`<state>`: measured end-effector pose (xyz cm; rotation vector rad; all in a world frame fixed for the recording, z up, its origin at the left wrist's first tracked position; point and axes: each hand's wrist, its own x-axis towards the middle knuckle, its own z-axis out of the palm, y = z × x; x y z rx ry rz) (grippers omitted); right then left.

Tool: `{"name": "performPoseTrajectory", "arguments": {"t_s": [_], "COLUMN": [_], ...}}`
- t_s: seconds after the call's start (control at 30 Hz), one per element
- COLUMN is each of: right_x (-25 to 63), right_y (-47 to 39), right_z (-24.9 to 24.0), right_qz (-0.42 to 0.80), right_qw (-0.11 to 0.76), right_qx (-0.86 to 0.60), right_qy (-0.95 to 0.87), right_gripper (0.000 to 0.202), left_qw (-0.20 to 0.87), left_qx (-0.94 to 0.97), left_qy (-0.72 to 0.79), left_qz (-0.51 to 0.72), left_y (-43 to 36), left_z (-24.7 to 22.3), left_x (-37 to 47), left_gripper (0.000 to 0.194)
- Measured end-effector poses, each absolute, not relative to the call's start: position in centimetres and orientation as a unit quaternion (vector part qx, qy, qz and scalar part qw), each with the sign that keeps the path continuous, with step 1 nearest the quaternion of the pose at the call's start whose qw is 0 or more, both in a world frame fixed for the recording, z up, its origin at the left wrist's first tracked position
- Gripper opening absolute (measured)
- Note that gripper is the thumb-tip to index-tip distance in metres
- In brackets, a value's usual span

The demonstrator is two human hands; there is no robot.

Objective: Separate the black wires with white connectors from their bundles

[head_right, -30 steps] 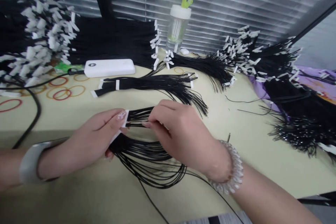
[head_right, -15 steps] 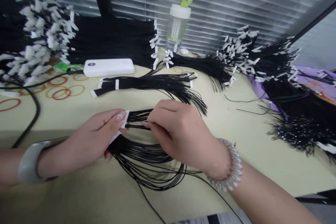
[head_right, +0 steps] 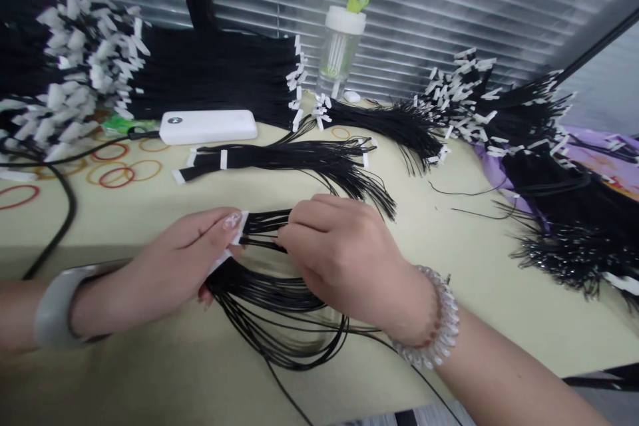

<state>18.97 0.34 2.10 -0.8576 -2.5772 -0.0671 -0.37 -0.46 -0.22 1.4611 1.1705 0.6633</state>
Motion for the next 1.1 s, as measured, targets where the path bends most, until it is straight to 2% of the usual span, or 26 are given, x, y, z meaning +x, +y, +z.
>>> {"name": "performPoseTrajectory", "arguments": {"t_s": [0.27,0.53,0.7,0.73,0.83,0.93,1.0,1.1], "right_x": [18.3,18.3,18.4,18.5,19.0,19.6,19.9,19.7], "right_y": [0.1,0.1,0.5,0.6,0.7,0.4,0.2,0.1], "right_z": [1.6,1.3,1.5,1.7,2.8,4.2,4.6,4.1], "right_qz": [-0.040,-0.029,-0.011,-0.002,0.022,0.034,0.073,0.202], "right_qw": [0.184,0.175,0.160,0.165,0.233,0.284,0.246,0.100], "right_qx": [-0.276,-0.279,-0.344,-0.357,-0.374,-0.390,-0.417,-0.404], "right_qy": [-0.943,-0.944,-0.925,-0.919,-0.898,-0.875,-0.872,-0.886], "right_gripper": [0.013,0.012,0.004,0.004,0.022,0.027,0.034,0.037], "left_qw": [0.482,0.501,0.519,0.526,0.536,0.538,0.543,0.544], "left_qx": [0.671,0.671,0.650,0.638,0.600,0.565,0.543,0.522], "left_qy": [0.498,0.491,0.490,0.495,0.519,0.540,0.544,0.550], "left_qz": [0.264,0.242,0.260,0.266,0.287,0.317,0.340,0.360], "left_y": [-0.6,-0.6,-0.7,-0.7,-0.6,-0.3,-0.1,0.0], "left_z": [-0.2,-0.4,-0.3,-0.3,-0.3,-0.5,-0.7,-0.9], "left_x": [-0.5,-0.5,-0.5,-0.4,-0.4,-0.4,-0.4,-0.4], "left_gripper": [0.034,0.033,0.034,0.034,0.036,0.037,0.037,0.036]}}
